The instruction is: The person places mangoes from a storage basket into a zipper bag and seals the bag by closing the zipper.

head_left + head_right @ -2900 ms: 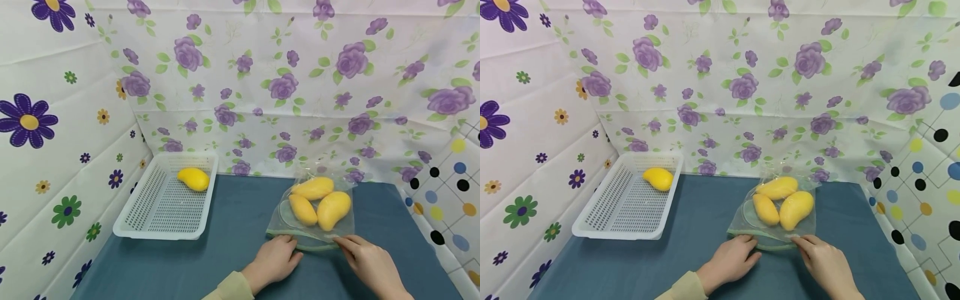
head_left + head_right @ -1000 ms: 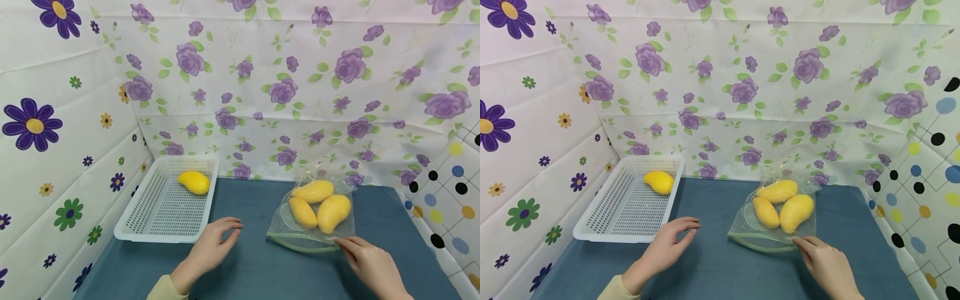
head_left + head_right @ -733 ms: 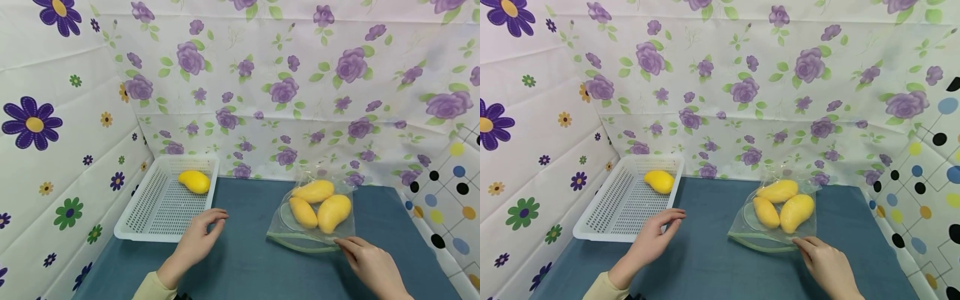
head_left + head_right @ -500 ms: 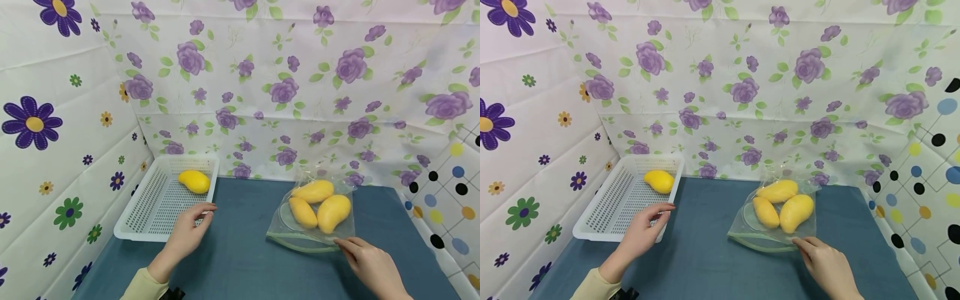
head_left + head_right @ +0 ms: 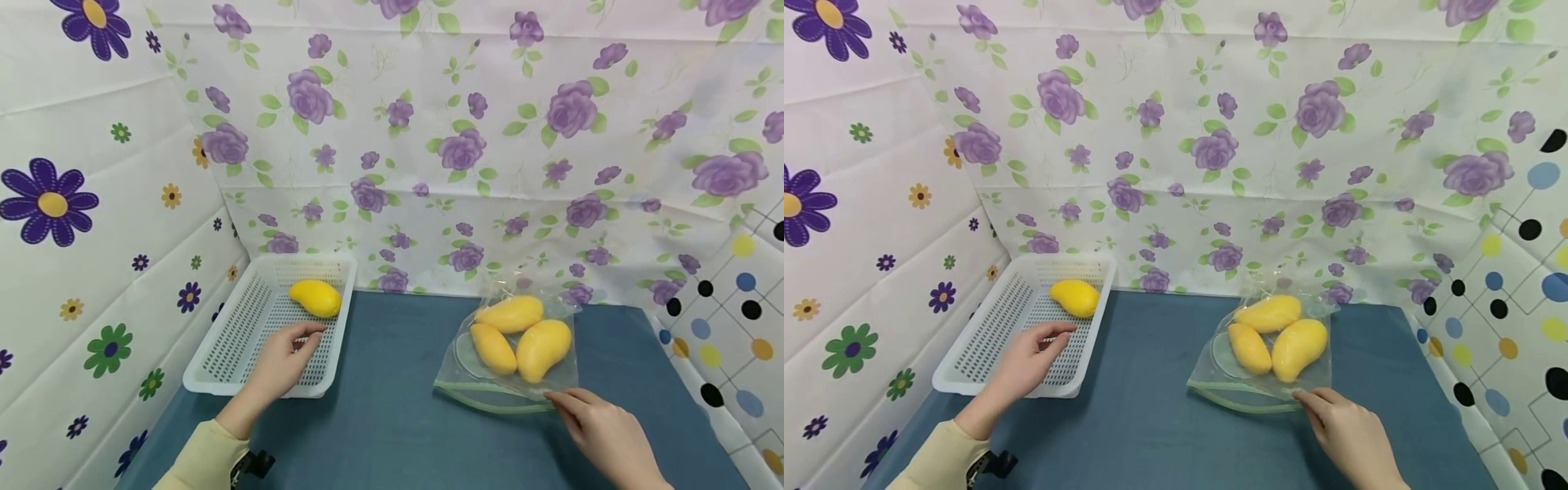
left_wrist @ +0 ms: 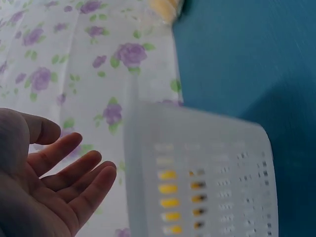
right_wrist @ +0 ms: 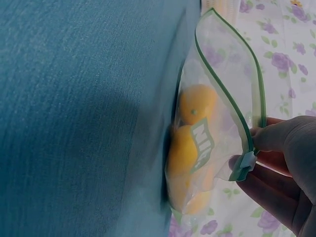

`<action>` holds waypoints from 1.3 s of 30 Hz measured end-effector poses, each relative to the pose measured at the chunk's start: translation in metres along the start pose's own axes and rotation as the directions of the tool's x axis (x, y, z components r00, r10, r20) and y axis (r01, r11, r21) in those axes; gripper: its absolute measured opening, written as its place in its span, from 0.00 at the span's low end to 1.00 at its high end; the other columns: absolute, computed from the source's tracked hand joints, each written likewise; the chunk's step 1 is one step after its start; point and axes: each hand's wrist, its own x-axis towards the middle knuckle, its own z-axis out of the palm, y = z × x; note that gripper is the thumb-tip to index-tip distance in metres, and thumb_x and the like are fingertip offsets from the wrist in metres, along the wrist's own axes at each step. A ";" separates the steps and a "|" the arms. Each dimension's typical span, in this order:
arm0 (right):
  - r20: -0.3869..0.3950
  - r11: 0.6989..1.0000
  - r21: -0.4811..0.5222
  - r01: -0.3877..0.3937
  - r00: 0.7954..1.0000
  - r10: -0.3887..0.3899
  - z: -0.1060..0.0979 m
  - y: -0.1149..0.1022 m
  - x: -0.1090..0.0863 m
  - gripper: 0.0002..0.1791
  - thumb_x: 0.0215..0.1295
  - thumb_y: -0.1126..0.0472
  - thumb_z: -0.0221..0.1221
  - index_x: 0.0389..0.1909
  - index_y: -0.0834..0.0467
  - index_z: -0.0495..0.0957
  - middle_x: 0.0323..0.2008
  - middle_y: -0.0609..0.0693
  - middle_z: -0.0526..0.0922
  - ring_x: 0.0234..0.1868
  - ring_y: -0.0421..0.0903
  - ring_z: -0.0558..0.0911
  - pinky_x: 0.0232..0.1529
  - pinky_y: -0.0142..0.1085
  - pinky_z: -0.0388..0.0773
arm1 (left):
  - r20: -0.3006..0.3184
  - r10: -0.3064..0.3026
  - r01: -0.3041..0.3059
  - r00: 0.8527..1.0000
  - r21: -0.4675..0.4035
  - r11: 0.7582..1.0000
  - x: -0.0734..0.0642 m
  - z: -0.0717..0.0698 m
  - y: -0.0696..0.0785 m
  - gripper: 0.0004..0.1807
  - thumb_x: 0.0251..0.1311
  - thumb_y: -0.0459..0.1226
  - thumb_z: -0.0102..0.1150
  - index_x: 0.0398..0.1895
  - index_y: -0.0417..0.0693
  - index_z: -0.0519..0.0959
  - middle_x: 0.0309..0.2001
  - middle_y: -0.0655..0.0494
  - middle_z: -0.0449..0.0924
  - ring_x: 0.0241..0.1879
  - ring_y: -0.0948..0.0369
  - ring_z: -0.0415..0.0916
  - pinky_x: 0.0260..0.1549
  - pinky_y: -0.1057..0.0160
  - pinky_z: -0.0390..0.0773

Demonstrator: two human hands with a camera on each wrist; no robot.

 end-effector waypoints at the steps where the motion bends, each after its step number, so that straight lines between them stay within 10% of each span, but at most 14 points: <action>1: 0.002 1.000 0.000 -0.003 1.000 0.003 0.000 0.000 0.000 0.20 0.53 0.65 0.81 0.47 0.47 0.92 0.39 0.42 0.90 0.25 0.36 0.83 0.21 0.30 0.75 | 0.012 -0.010 0.010 1.000 0.007 1.000 0.002 -0.001 -0.002 0.12 0.78 0.34 0.60 0.56 0.41 0.88 0.53 0.49 0.88 0.54 0.50 0.84 0.51 0.45 0.85; 25: 0.022 1.000 0.006 -0.025 0.999 0.025 -0.001 -0.001 -0.001 0.19 0.54 0.64 0.80 0.48 0.47 0.93 0.39 0.42 0.90 0.26 0.36 0.83 0.22 0.30 0.75 | 0.222 -0.178 0.095 0.959 0.341 0.935 0.063 -0.007 -0.029 0.25 0.79 0.41 0.57 0.71 0.35 0.76 0.68 0.36 0.77 0.67 0.39 0.75 0.67 0.36 0.72; 39: 0.029 0.999 0.004 -0.037 0.999 0.037 0.001 -0.001 -0.002 0.20 0.54 0.65 0.80 0.47 0.46 0.93 0.38 0.41 0.89 0.26 0.35 0.83 0.22 0.30 0.76 | 0.353 -0.192 -0.032 0.916 0.541 0.841 0.086 -0.008 -0.040 0.31 0.74 0.40 0.62 0.74 0.34 0.72 0.72 0.30 0.69 0.70 0.35 0.70 0.67 0.34 0.70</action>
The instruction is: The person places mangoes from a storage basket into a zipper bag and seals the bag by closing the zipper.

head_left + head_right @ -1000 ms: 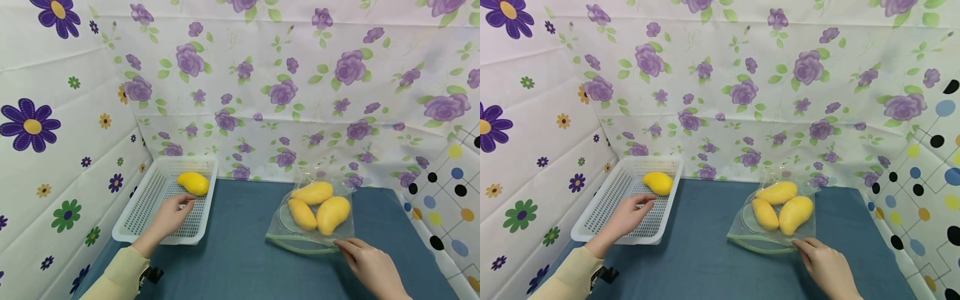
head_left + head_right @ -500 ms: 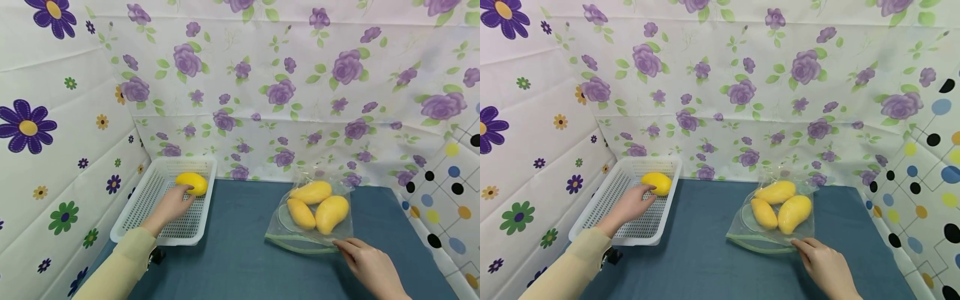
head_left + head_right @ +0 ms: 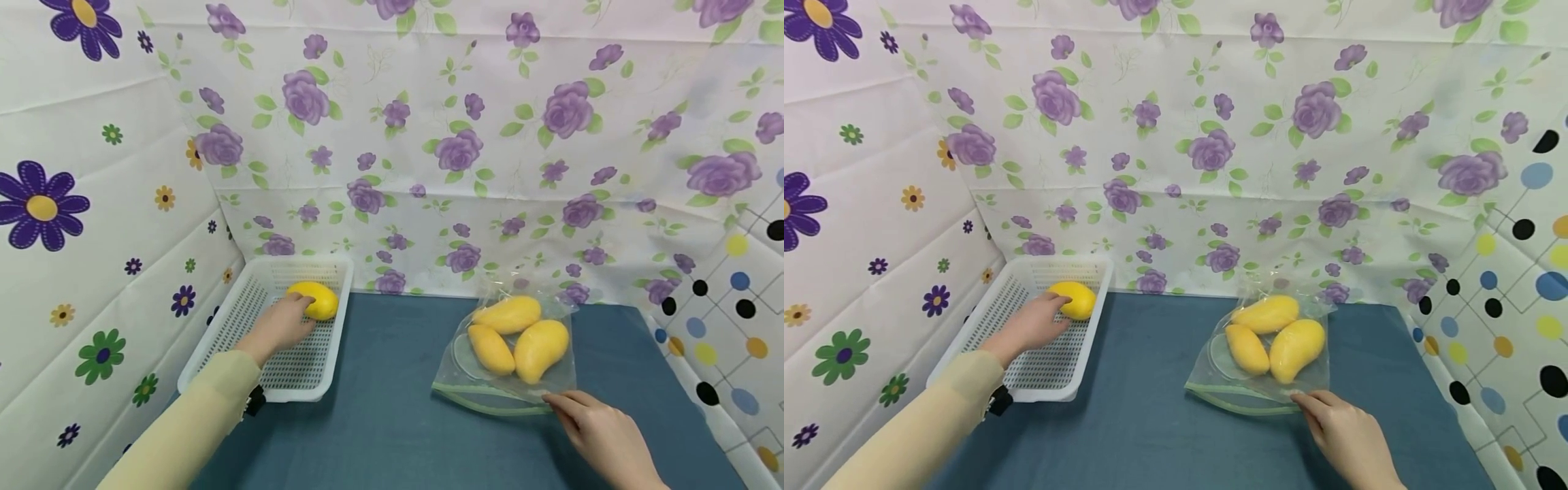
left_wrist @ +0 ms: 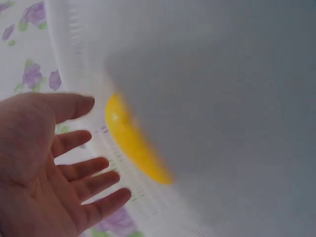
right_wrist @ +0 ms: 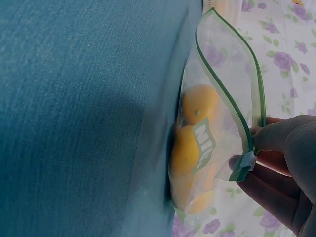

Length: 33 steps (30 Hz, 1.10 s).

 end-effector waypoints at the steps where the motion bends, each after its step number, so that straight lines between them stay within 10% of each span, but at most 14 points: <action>1: 0.000 1.000 0.000 0.001 1.000 -0.001 0.000 0.000 0.000 0.20 0.54 0.65 0.80 0.47 0.46 0.93 0.38 0.41 0.89 0.26 0.35 0.83 0.22 0.30 0.76 | 0.011 0.008 -0.009 1.000 0.017 1.000 -0.001 -0.001 0.001 0.31 0.74 0.40 0.63 0.74 0.34 0.73 0.72 0.30 0.69 0.69 0.35 0.71 0.67 0.34 0.71; 24: 0.025 1.000 0.009 -0.012 1.000 0.011 -0.003 -0.002 0.000 0.20 0.56 0.64 0.80 0.49 0.47 0.92 0.39 0.41 0.89 0.27 0.36 0.84 0.23 0.30 0.77 | 0.243 -0.032 0.003 0.969 0.120 0.993 0.024 -0.009 -0.005 0.37 0.72 0.43 0.66 0.80 0.39 0.67 0.78 0.31 0.62 0.73 0.33 0.66 0.69 0.32 0.66; 33: 0.025 1.000 0.010 -0.019 1.000 0.019 -0.004 -0.003 -0.001 0.19 0.56 0.64 0.80 0.49 0.46 0.92 0.38 0.41 0.89 0.27 0.36 0.84 0.24 0.31 0.78 | 0.203 -0.016 -0.022 0.979 0.184 0.983 0.032 -0.013 -0.011 0.35 0.70 0.37 0.68 0.78 0.38 0.70 0.77 0.32 0.65 0.73 0.34 0.67 0.72 0.34 0.64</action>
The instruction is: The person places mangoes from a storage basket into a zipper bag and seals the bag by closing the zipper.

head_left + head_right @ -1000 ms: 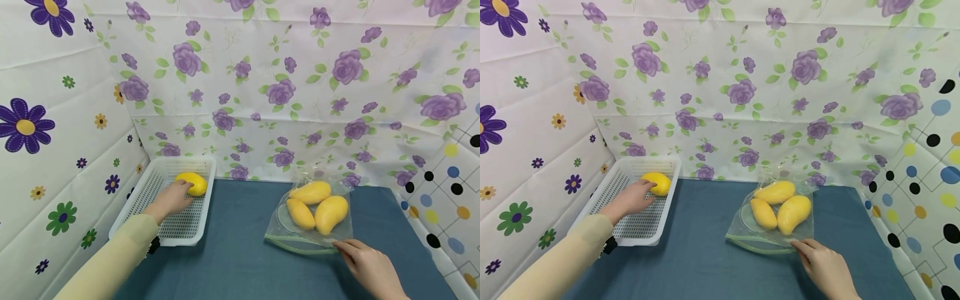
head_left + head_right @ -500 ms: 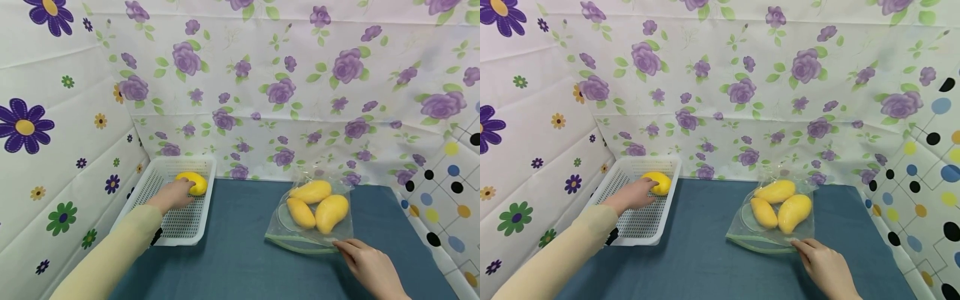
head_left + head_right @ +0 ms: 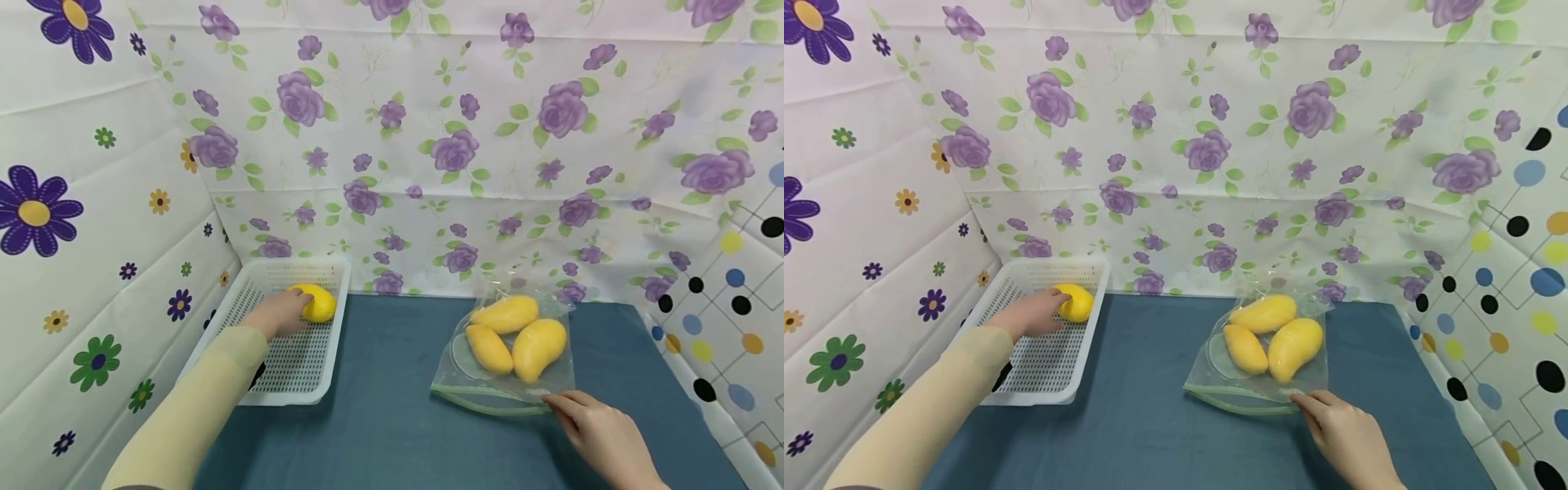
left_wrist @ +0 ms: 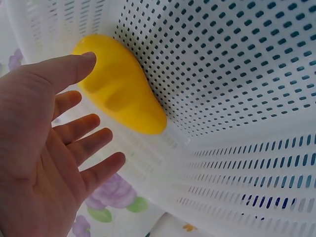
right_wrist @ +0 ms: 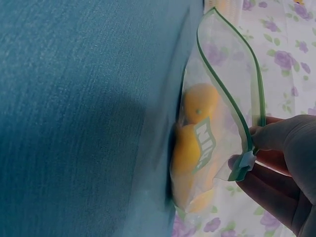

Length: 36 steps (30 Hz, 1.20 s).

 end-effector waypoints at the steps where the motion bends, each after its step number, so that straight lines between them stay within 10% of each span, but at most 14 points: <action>1: -0.006 1.000 -0.001 0.005 1.000 -0.005 0.000 0.000 0.000 0.19 0.55 0.64 0.80 0.48 0.46 0.92 0.38 0.41 0.89 0.27 0.36 0.84 0.24 0.31 0.78 | -0.009 0.003 -0.002 1.000 0.009 1.000 0.001 0.000 -0.001 0.35 0.70 0.37 0.68 0.77 0.38 0.70 0.77 0.32 0.64 0.73 0.35 0.67 0.72 0.34 0.64; 17: 0.031 0.999 0.044 -0.004 1.000 0.003 0.007 0.000 -0.003 0.17 0.56 0.65 0.80 0.45 0.45 0.93 0.35 0.36 0.88 0.27 0.27 0.80 0.24 0.28 0.76 | -0.001 0.043 -0.042 0.999 0.214 0.976 0.014 0.005 0.001 0.35 0.69 0.34 0.67 0.78 0.35 0.69 0.77 0.34 0.65 0.76 0.36 0.63 0.73 0.36 0.64; 36: 0.136 0.999 0.036 -0.031 0.990 0.026 0.005 -0.003 -0.004 0.13 0.57 0.63 0.80 0.37 0.42 0.92 0.32 0.32 0.85 0.27 0.27 0.80 0.26 0.28 0.78 | 0.000 0.065 -0.064 0.998 0.153 0.986 0.034 0.012 0.006 0.45 0.68 0.33 0.68 0.83 0.33 0.57 0.82 0.36 0.55 0.80 0.37 0.56 0.75 0.34 0.59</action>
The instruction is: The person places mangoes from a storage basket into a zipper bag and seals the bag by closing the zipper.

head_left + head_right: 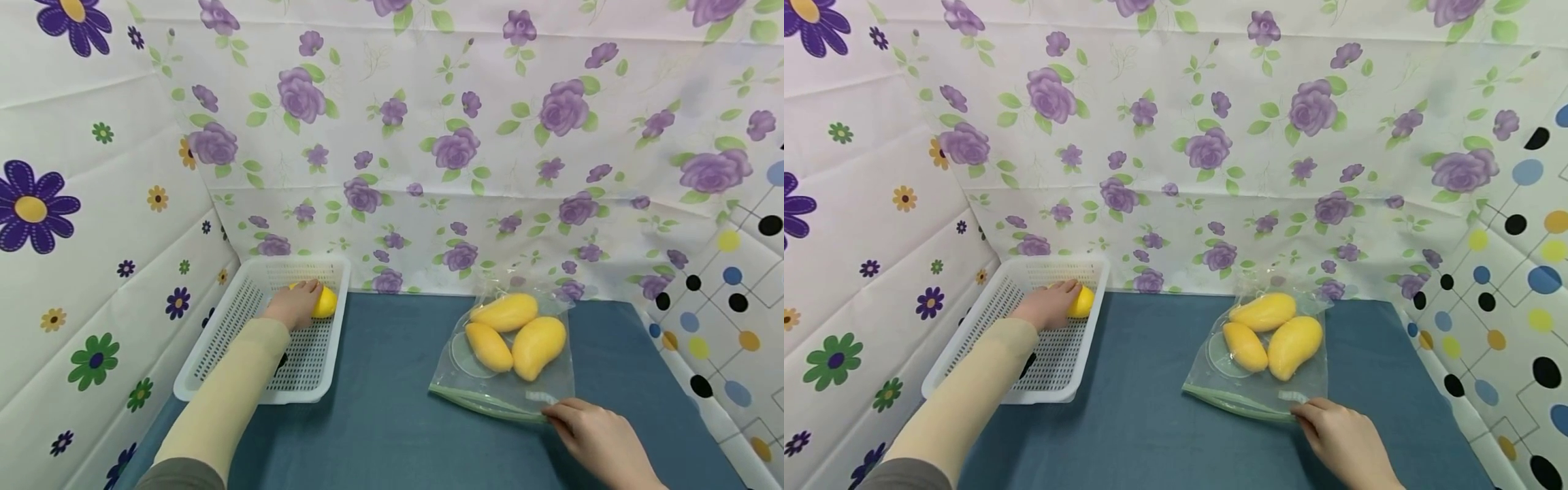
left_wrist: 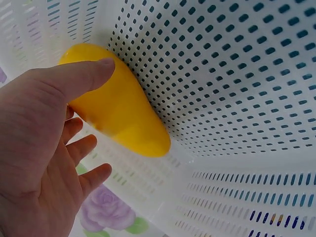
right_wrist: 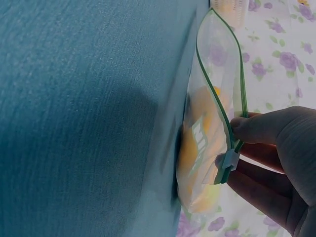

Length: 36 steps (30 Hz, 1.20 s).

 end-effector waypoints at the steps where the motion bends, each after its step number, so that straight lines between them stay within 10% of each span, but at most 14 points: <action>1: -0.003 1.000 0.000 0.000 1.000 0.000 0.000 0.000 0.000 0.13 0.56 0.63 0.80 0.37 0.42 0.92 0.32 0.32 0.85 0.27 0.27 0.80 0.26 0.28 0.78 | 0.002 0.000 0.000 1.000 -0.003 1.000 0.000 0.000 0.001 0.45 0.68 0.33 0.67 0.84 0.33 0.56 0.83 0.36 0.54 0.80 0.37 0.55 0.75 0.35 0.58; 19: -0.058 0.999 -0.017 0.035 0.998 -0.036 -0.001 0.002 0.000 0.13 0.55 0.64 0.81 0.38 0.44 0.92 0.33 0.34 0.87 0.26 0.27 0.80 0.25 0.27 0.77 | -0.046 -0.024 0.022 0.999 -0.042 0.999 0.016 0.018 -0.006 0.41 0.68 0.25 0.66 0.83 0.37 0.61 0.75 0.30 0.66 0.75 0.35 0.64 0.75 0.34 0.58; 36: -0.070 0.999 -0.014 0.036 0.997 -0.037 -0.002 0.001 -0.002 0.15 0.56 0.64 0.80 0.40 0.43 0.92 0.33 0.33 0.86 0.26 0.27 0.79 0.25 0.27 0.76 | -0.005 -0.070 0.070 0.998 -0.068 0.995 -0.009 0.017 -0.005 0.40 0.63 0.23 0.68 0.79 0.44 0.69 0.70 0.30 0.72 0.71 0.34 0.68 0.69 0.29 0.65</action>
